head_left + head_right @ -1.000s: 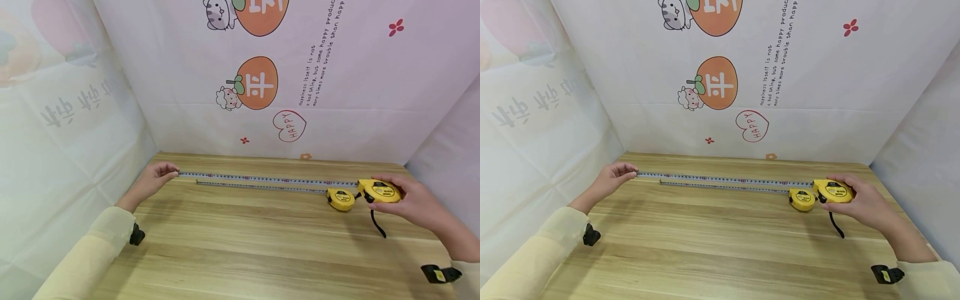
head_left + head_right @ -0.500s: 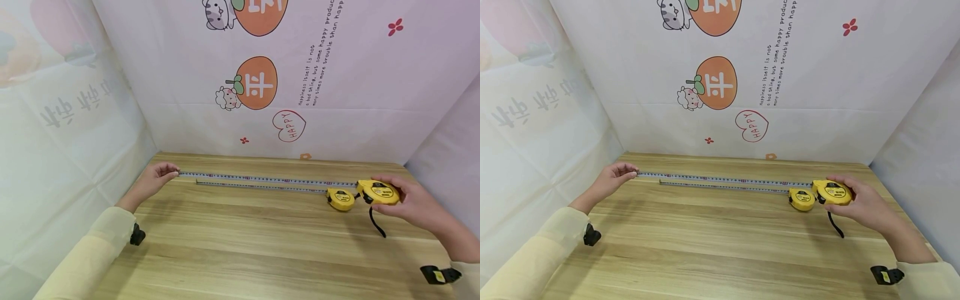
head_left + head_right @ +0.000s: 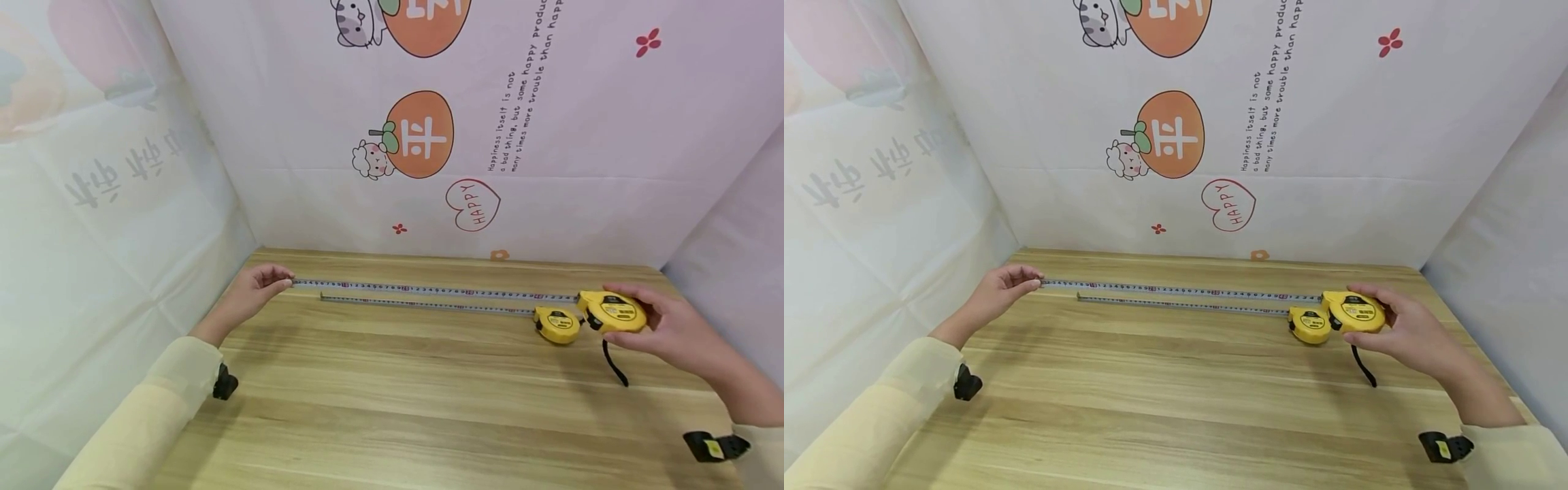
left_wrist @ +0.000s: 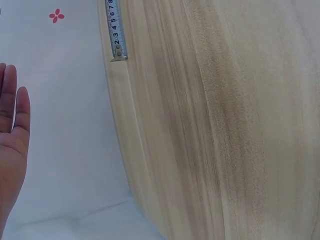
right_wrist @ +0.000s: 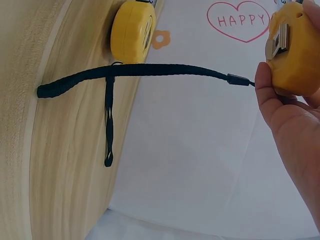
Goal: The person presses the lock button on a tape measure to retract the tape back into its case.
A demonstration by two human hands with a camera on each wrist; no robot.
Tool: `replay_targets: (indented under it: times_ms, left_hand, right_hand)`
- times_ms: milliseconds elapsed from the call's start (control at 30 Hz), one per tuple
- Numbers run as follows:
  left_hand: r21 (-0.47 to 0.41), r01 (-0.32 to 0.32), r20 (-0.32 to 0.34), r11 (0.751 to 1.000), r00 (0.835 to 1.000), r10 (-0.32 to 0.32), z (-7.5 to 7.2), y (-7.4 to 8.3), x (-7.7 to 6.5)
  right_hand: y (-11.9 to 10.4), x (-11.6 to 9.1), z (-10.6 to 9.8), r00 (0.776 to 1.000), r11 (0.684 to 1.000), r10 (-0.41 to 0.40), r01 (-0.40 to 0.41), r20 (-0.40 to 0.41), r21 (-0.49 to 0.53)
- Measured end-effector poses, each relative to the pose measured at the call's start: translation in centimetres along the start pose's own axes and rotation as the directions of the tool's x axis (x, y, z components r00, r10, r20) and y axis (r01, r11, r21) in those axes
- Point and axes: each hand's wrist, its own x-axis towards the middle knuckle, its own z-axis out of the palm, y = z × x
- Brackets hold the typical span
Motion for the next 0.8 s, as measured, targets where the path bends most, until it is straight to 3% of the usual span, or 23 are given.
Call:
replay_targets:
  times_ms: [367,800]
  left_hand:
    - [-0.038,0.003,-0.001,0.999,1.0,-0.003,0.3,0.3,0.5]
    - [-0.054,-0.002,0.013,0.999,1.0,0.003,0.7,1.1,0.6]
  right_hand:
    - [-0.7,0.5,0.1,0.997,0.995,0.072,-0.073,-0.011,-0.065]
    - [-1.1,1.0,0.4,0.997,0.995,0.076,-0.077,-0.022,-0.067]
